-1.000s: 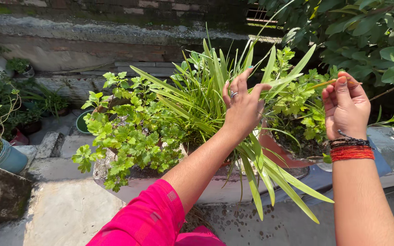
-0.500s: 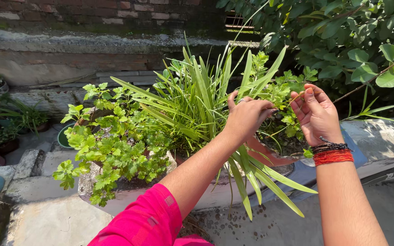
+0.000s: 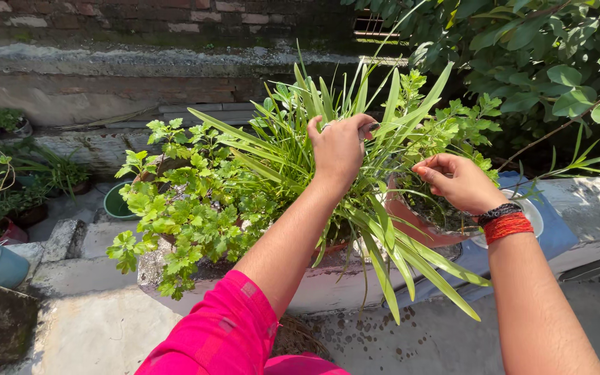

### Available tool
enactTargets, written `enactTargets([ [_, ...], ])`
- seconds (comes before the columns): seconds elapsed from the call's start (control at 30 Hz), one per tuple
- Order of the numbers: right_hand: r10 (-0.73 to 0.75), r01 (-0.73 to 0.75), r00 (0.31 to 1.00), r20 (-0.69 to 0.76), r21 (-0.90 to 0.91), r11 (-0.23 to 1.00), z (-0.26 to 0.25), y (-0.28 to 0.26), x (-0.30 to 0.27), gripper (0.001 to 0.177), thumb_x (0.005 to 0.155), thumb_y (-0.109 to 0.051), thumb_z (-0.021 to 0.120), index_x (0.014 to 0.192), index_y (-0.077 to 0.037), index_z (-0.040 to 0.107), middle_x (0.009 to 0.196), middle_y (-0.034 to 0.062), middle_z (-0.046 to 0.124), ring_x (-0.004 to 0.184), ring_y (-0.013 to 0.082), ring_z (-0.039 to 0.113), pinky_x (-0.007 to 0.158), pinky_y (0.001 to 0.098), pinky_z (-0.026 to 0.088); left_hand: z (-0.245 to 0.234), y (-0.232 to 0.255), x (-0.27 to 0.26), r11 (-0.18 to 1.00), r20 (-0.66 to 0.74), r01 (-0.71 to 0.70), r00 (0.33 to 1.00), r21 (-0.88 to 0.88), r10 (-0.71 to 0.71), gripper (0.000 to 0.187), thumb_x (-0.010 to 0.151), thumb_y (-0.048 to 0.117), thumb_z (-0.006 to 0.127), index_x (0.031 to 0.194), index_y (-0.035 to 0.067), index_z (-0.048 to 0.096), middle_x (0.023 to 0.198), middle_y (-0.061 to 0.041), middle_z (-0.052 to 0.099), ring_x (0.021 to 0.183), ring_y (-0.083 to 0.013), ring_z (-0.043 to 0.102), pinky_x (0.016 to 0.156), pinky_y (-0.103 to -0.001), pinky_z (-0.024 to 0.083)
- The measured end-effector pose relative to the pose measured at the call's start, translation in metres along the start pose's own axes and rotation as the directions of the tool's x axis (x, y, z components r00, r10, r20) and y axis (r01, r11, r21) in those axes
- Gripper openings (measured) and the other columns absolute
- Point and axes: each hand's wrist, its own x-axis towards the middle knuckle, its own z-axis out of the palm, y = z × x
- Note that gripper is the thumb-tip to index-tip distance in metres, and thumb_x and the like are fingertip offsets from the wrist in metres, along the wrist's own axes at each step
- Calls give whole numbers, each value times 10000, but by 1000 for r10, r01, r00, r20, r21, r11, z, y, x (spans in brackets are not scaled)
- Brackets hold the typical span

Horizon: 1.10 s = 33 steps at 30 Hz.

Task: The person picks individual leaves from different plants in a planter and places them into a small white bucket.

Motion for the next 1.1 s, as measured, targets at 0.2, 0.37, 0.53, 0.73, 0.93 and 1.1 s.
enactTargets([
  [0.2, -1, -1, 1000, -13, -150, 989, 19, 15, 36, 197, 930, -149, 693, 1099, -68, 751, 1044, 44, 780, 938, 130, 737, 851, 306, 589, -24, -12, -1, 1000, 7, 7, 1000, -20, -6, 148, 954, 284, 687, 1083, 245, 748, 872, 32, 760, 903, -200, 698, 1087, -497, 317],
  [0.37, -122, -11, 971, -205, -550, 835, 33, -5, 29, 146, 860, -135, 793, 1002, -98, 799, 964, 77, 791, 862, 183, 747, 829, 348, 578, -40, -17, -19, 991, 7, 30, 1000, -131, -29, 260, 938, 190, 665, 1194, 233, 687, 946, 37, 759, 929, -162, 712, 1085, -493, 305],
  [0.53, -92, -46, 976, -198, -598, 800, 29, -24, 20, 201, 839, -218, 851, 1011, -118, 824, 931, 98, 786, 836, 210, 738, 812, 363, 577, -51, -15, -28, 983, -20, 45, 999, -178, -49, 341, 907, 143, 674, 1236, 231, 650, 1017, 51, 747, 967, -151, 710, 1085, -483, 325],
  [0.73, 84, -53, 996, 13, -682, 729, 16, -22, 21, 313, 856, -148, 746, 1146, -225, 834, 1012, 64, 815, 887, 198, 753, 836, 354, 581, -55, -10, -38, 970, 42, 99, 995, -221, -92, 415, 864, 79, 653, 1249, 232, 636, 1086, 50, 728, 1031, -151, 699, 1022, -438, 396],
  [0.93, 10, -4, 1000, 13, -364, 931, 9, -35, 2, 307, 987, -240, 659, 1191, -31, 754, 1047, 71, 797, 998, 158, 721, 902, 331, 546, -49, -3, -54, 979, 111, 89, 991, -182, -70, 346, 861, 79, 651, 1173, 226, 688, 1106, 25, 713, 1124, -181, 676, 985, -442, 418],
  [1.1, -65, 69, 998, -28, 205, 976, 1, -49, -10, 315, 1026, -242, 630, 1257, -36, 689, 1132, 40, 741, 1044, 116, 708, 932, 293, 568, -51, -3, -59, 974, 142, 112, 986, -195, -85, 301, 878, 104, 657, 1147, 228, 712, 1096, 2, 708, 1114, -197, 678, 1005, -457, 425],
])
